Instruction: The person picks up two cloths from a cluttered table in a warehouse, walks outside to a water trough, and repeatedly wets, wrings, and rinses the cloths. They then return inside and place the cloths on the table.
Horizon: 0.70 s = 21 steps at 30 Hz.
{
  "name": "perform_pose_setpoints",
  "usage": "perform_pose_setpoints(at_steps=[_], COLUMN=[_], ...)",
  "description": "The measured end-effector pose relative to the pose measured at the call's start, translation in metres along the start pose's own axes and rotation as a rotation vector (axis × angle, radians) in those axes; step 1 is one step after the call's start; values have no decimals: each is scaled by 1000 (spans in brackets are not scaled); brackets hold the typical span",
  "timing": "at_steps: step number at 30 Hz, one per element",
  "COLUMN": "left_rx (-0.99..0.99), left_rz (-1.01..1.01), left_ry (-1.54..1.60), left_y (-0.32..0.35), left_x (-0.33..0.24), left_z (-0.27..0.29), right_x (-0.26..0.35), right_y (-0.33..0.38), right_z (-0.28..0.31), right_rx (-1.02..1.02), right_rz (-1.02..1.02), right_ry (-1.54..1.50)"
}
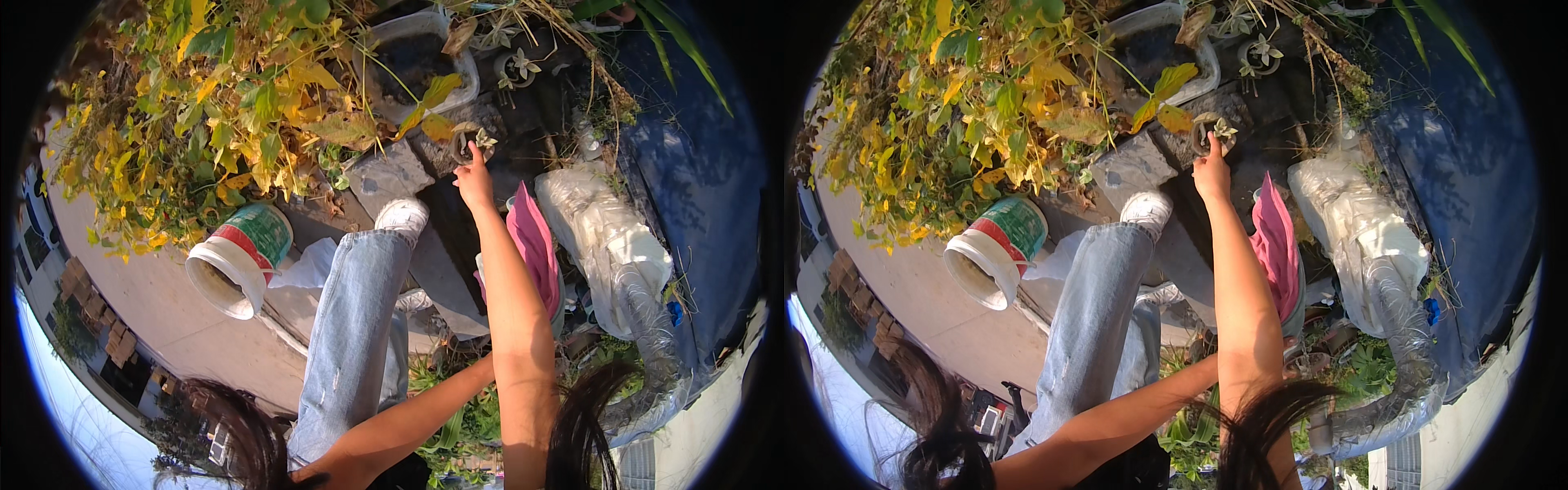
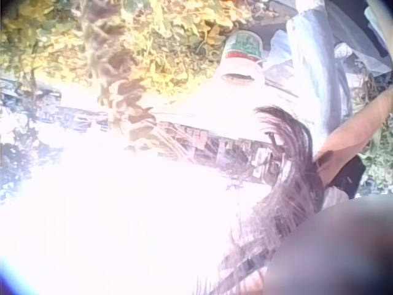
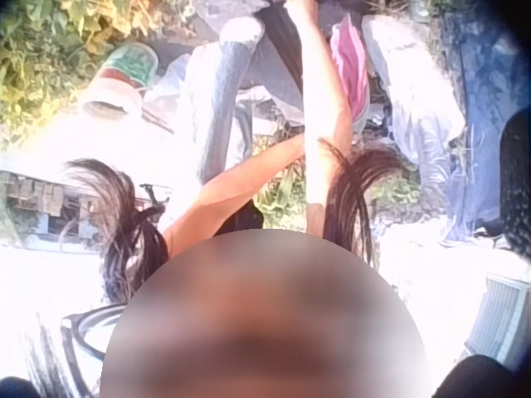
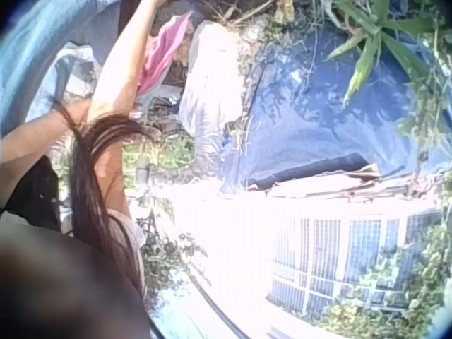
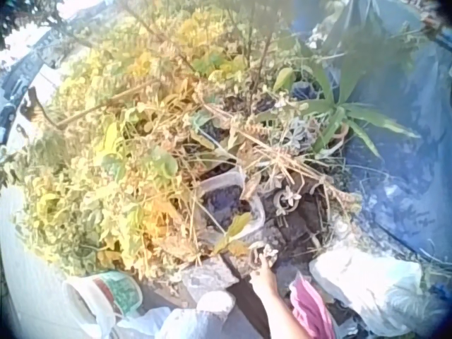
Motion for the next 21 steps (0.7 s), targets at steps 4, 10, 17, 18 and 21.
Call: perform_pose_setpoints(at_steps=[4, 10, 17, 18, 21], left_rx=[-4, -6, -6, -8, -10], left_rz=[1, 3, 6, 8, 10], left_ry=[6, 4, -5, -3, -11], left_y=[0, 0, 2, 2, 1], left_x=[0, -1, 0, 0, 0], left_z=[-1, 0, 2, 2, 0], right_x=[-3, 0, 5, 6, 6], right_y=[-1, 2, 9, 10, 12], right_z=[-3, -4, 0, -1, 0], right_rx=[0, -1, -1, -17, -42], right_rz=[1, 12, 48, 48, 79], right_ry=[46, 31, -45, -39, -27])
Point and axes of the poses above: each hand's wrist, its own y-axis away from the middle knuckle, its own z-axis out of the back of the hand, x = y × z, the point moved 1 cm from there along -y, towards the middle knuckle, and after that the axes turned 9 degrees about y, right-handed, at the moved point
